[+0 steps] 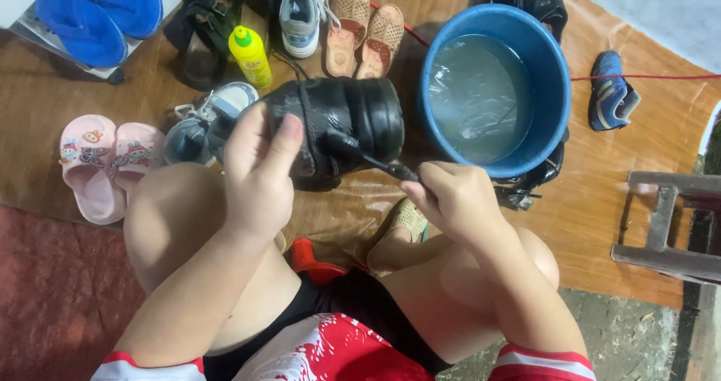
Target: Cleaning and polishing a black work boot using a brush and water.
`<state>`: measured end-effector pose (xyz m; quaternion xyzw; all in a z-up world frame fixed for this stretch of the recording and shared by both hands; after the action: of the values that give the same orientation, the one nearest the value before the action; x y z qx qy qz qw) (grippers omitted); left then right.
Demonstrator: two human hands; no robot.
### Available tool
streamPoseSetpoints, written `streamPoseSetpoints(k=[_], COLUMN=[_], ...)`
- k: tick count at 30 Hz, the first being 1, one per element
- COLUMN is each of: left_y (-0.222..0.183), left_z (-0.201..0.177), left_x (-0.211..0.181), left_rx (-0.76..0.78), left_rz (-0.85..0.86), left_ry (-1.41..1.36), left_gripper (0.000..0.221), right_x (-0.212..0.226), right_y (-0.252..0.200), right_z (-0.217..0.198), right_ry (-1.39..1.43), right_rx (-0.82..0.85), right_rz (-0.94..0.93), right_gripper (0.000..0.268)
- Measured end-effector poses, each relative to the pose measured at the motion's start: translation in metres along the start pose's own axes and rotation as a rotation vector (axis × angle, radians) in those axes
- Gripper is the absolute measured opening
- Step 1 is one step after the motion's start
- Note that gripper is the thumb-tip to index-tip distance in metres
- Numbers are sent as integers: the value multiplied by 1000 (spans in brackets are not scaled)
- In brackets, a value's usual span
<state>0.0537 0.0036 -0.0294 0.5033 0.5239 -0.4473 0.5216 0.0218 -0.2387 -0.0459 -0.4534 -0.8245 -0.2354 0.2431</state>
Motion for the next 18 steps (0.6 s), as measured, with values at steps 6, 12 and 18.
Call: streamPoseSetpoints(k=[6, 12, 18], left_y=[5, 8, 7], left_z=[-11, -19, -15], left_x=[-3, -12, -4], left_rx=[-168, -271, -306], left_rz=[-130, -210, -289], left_ry=[-362, -635, -653], left_gripper=[14, 16, 13], right_x=[3, 0, -15], right_y=[5, 5, -1], right_z=[14, 25, 36], right_ry=[-36, -85, -62], right_rx=[51, 101, 165], right_rz=[-134, -206, -207], right_gripper=[41, 39, 34])
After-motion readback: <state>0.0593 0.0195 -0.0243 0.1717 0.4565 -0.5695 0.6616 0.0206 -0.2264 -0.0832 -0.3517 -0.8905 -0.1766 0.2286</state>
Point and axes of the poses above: each hand's wrist, its own y-axis towards the middle knuckle, its own z-axis out of the palm, x = y × z, the point moved 9 cm from there along y, towards the middle knuckle, and after that the axes turned 15 degrees about y, right-handed, at the moved point
